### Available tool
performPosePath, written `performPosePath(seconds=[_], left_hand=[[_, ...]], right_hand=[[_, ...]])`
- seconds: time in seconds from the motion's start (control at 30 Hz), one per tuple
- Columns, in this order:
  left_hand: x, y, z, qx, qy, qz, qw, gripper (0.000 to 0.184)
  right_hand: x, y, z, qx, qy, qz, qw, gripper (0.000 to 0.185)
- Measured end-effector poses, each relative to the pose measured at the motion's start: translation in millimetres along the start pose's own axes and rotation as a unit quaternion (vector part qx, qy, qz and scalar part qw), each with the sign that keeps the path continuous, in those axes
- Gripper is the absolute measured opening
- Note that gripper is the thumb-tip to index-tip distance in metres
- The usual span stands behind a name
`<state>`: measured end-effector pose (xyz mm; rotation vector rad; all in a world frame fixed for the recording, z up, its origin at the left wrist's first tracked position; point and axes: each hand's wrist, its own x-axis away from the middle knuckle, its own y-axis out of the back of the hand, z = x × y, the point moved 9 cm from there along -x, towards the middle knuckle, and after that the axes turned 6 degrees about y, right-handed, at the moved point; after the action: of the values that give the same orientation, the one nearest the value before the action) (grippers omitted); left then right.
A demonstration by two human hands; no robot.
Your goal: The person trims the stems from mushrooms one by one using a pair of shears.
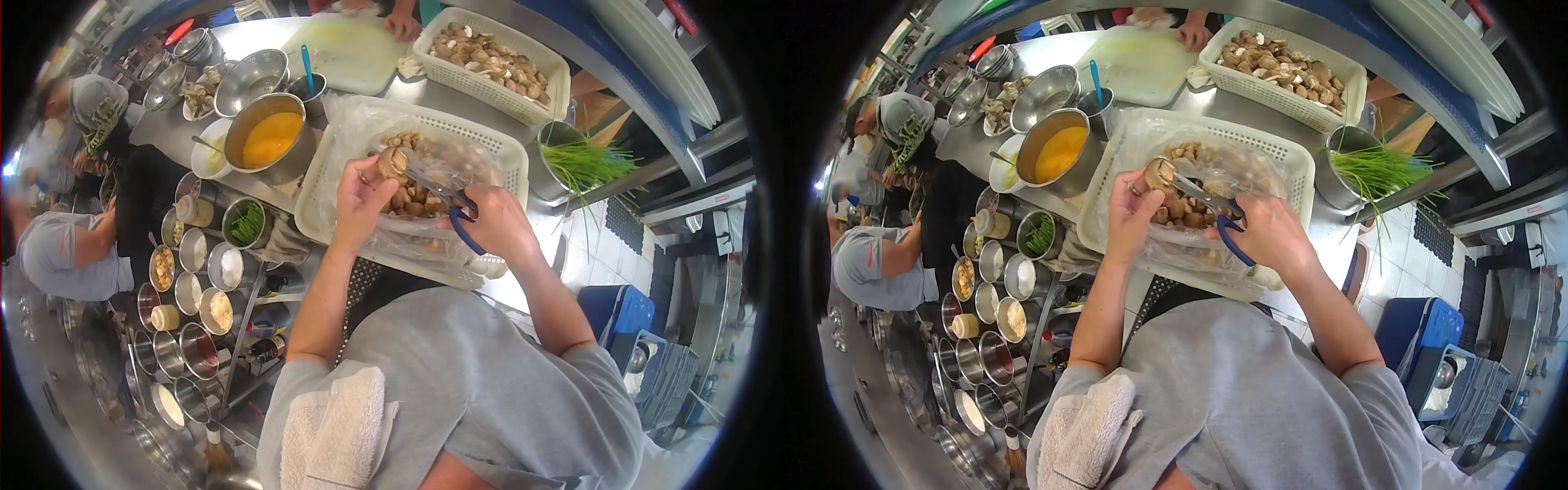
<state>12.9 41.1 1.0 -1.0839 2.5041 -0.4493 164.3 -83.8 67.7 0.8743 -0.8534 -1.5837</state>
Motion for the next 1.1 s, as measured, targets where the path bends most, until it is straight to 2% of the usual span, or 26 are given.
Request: performPosePath(seconds=[0.2, 0.3, 0.33, 0.4, 0.5, 0.6, 0.7, 0.8, 0.9, 1.1], left_hand=[[3, 1, -1, -0.004, -0.015, -0.007, 1.0, 0.04], [3, 5, 5, -0.044, -0.006, -0.011, 0.999, 0.037], [3, 8, 9, -0.047, 0.012, -0.012, 0.999, 0.036], [1, 9, 11, -0.017, 0.024, -0.017, 0.999, 0.035], [-2, 8, 7, 0.071, 0.033, -0.033, 0.996, 0.032], [-4, 12, 7, 0.104, 0.065, -0.055, 0.991, 0.03], [-3, 8, 7, 0.091, 0.07, -0.068, 0.991, 0.03], [-5, 10, 10, 0.111, 0.075, -0.062, 0.989, 0.031], [-4, 12, 11, 0.105, 0.082, -0.049, 0.99, 0.032], [-3, 1, 5, 0.004, 0.039, -0.02, 0.999, 0.032]], right_hand=[[-4, -6, -6, -0.038, -0.01, -0.007, 0.999, 0.055], [-2, -36, -28, -0.148, -0.027, 0.035, 0.988, 0.056], [3, -49, -34, -0.262, -0.057, 0.08, 0.96, 0.055], [16, -70, -34, -0.475, -0.114, 0.166, 0.857, 0.054], [21, -74, -31, -0.533, -0.078, 0.192, 0.821, 0.055], [25, -67, -47, -0.528, -0.108, 0.118, 0.834, 0.049], [22, -53, -54, -0.329, -0.048, 0.031, 0.942, 0.048], [17, -12, -22, -0.136, -0.029, 0.015, 0.99, 0.048], [15, 1, -16, -0.111, -0.003, -0.015, 0.994, 0.049], [8, 4, -15, -0.082, -0.009, 0.018, 0.996, 0.043]])
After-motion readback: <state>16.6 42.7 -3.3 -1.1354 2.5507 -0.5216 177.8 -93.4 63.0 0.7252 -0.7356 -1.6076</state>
